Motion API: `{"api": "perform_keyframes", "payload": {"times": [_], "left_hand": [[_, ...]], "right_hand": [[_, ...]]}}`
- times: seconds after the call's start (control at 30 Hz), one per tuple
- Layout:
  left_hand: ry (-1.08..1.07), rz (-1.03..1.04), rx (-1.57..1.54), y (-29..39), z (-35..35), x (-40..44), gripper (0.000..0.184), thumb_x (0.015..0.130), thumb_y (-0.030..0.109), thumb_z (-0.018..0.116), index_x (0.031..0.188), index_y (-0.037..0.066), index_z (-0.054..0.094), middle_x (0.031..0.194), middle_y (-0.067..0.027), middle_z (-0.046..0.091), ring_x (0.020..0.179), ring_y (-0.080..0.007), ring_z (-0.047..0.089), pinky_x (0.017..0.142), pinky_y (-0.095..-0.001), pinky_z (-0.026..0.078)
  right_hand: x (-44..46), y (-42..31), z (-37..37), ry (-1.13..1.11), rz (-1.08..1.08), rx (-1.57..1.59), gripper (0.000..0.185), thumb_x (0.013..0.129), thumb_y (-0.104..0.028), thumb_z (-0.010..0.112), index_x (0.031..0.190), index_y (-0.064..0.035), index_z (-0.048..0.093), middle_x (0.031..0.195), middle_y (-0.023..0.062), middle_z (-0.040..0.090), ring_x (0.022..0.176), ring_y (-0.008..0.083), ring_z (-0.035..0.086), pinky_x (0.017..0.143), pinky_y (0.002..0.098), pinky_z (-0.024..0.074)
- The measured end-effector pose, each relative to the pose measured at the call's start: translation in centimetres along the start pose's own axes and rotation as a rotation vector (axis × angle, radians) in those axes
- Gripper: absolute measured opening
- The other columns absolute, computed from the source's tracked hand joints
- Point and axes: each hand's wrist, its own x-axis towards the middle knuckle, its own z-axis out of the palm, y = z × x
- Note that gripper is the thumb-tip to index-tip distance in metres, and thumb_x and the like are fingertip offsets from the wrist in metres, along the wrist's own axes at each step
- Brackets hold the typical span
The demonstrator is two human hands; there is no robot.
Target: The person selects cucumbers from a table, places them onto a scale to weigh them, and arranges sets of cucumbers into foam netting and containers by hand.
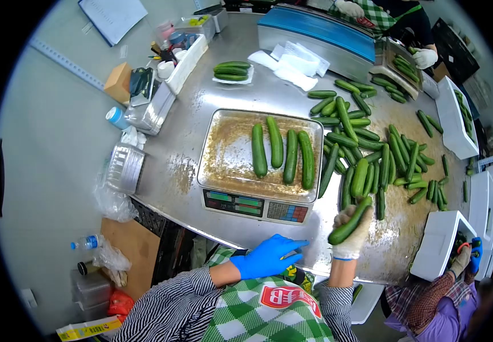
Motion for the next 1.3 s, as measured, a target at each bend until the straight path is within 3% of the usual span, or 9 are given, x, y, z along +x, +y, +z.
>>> {"api": "perform_keyframes", "payload": {"times": [0.23,0.4,0.7,0.77,0.87,0.9,0.97,1.17,1.3], "left_hand": [[-0.014,-0.070,0.013,-0.6,0.3,-1.4,0.040,0.094,0.030,0.060,0.127,0.006,0.063,0.100,-0.0141,0.072,0.087,-0.0353,0.067,0.083,-0.0449,0.052],[-0.002,-0.126,0.027,-0.5,-0.8,-1.9,0.041,0.094,0.032,0.060,0.123,0.005,0.064,0.100,-0.0163,0.071,0.089,-0.0366,0.067,0.081,-0.0444,0.053],[0.806,-0.448,0.346,-4.1,-9.5,4.8,0.068,0.086,0.045,0.069,0.130,-0.003,0.049,0.114,-0.0269,0.063,0.107,-0.0417,0.062,0.087,-0.0478,0.051],[0.681,-0.597,0.241,-4.6,-11.3,7.2,0.075,0.081,0.047,0.074,0.128,-0.005,0.047,0.113,-0.0276,0.065,0.103,-0.0427,0.064,0.086,-0.0484,0.051],[0.635,-0.573,0.174,-7.1,-12.5,8.6,0.063,0.080,0.040,0.074,0.119,-0.005,0.052,0.105,-0.0277,0.068,0.098,-0.0450,0.066,0.083,-0.0493,0.052],[0.618,-0.560,0.106,-9.8,-12.8,8.6,0.054,0.083,0.031,0.075,0.117,-0.005,0.054,0.093,-0.0187,0.070,0.084,-0.0255,0.070,0.070,-0.0364,0.055],[0.535,-0.509,-0.518,-8.9,-14.2,7.8,0.035,0.090,0.023,0.069,0.112,-0.002,0.058,0.086,-0.0074,0.064,0.069,-0.0155,0.063,0.062,-0.0284,0.054],[0.426,-0.365,-0.999,-6.4,-14.0,5.3,0.043,0.084,0.015,0.065,0.121,-0.004,0.053,0.100,-0.0138,0.064,0.089,-0.0276,0.066,0.079,-0.0399,0.057],[0.138,-0.348,-0.854,-2.0,-8.9,7.6,0.053,0.079,0.017,0.071,0.125,-0.002,0.051,0.106,-0.0150,0.063,0.095,-0.0284,0.066,0.081,-0.0401,0.057]], "right_hand": [[0.9,-0.5,-3.2,0.127,0.041,-0.229,0.048,0.094,-0.060,0.055,0.100,-0.0126,0.058,0.066,-0.0027,0.053,0.048,0.0095,0.046,0.043,0.0247,0.0376],[0.0,1.7,-1.8,0.076,-0.072,-0.724,0.050,0.100,-0.036,0.053,0.143,-0.0128,0.042,0.093,0.0070,0.060,0.060,0.0100,0.054,0.050,0.0256,0.0468],[1.7,3.5,-1.8,-0.065,0.053,-0.650,0.048,0.101,-0.046,0.049,0.129,-0.0073,0.050,0.083,0.0057,0.059,0.058,0.0124,0.054,0.049,0.0260,0.0458],[2.4,2.8,-1.0,-0.068,0.148,-0.437,0.046,0.101,-0.049,0.048,0.126,-0.0098,0.052,0.086,0.0061,0.061,0.062,0.0153,0.056,0.054,0.0307,0.0489],[3.2,1.2,0.3,-0.141,0.278,0.004,0.043,0.094,-0.017,0.049,0.137,-0.0082,0.048,0.123,0.0176,0.060,0.105,0.0286,0.059,0.087,0.0443,0.0510],[3.3,0.5,1.1,-0.229,0.304,0.127,0.052,0.087,-0.007,0.052,0.138,-0.0006,0.043,0.123,0.0209,0.058,0.113,0.0306,0.057,0.099,0.0460,0.0484],[4.3,0.6,0.9,-0.364,0.323,0.157,0.054,0.085,-0.007,0.056,0.138,0.0020,0.044,0.126,0.0212,0.058,0.113,0.0309,0.058,0.101,0.0445,0.0472],[4.8,1.8,0.5,-0.280,0.383,0.232,0.046,0.096,-0.035,0.059,0.131,-0.0063,0.053,0.110,0.0094,0.065,0.082,0.0158,0.063,0.063,0.0296,0.0549],[3.5,2.6,1.1,-0.240,0.338,0.065,0.049,0.098,-0.044,0.055,0.120,-0.0004,0.056,0.101,0.0123,0.065,0.086,0.0215,0.064,0.070,0.0335,0.0540]]}}
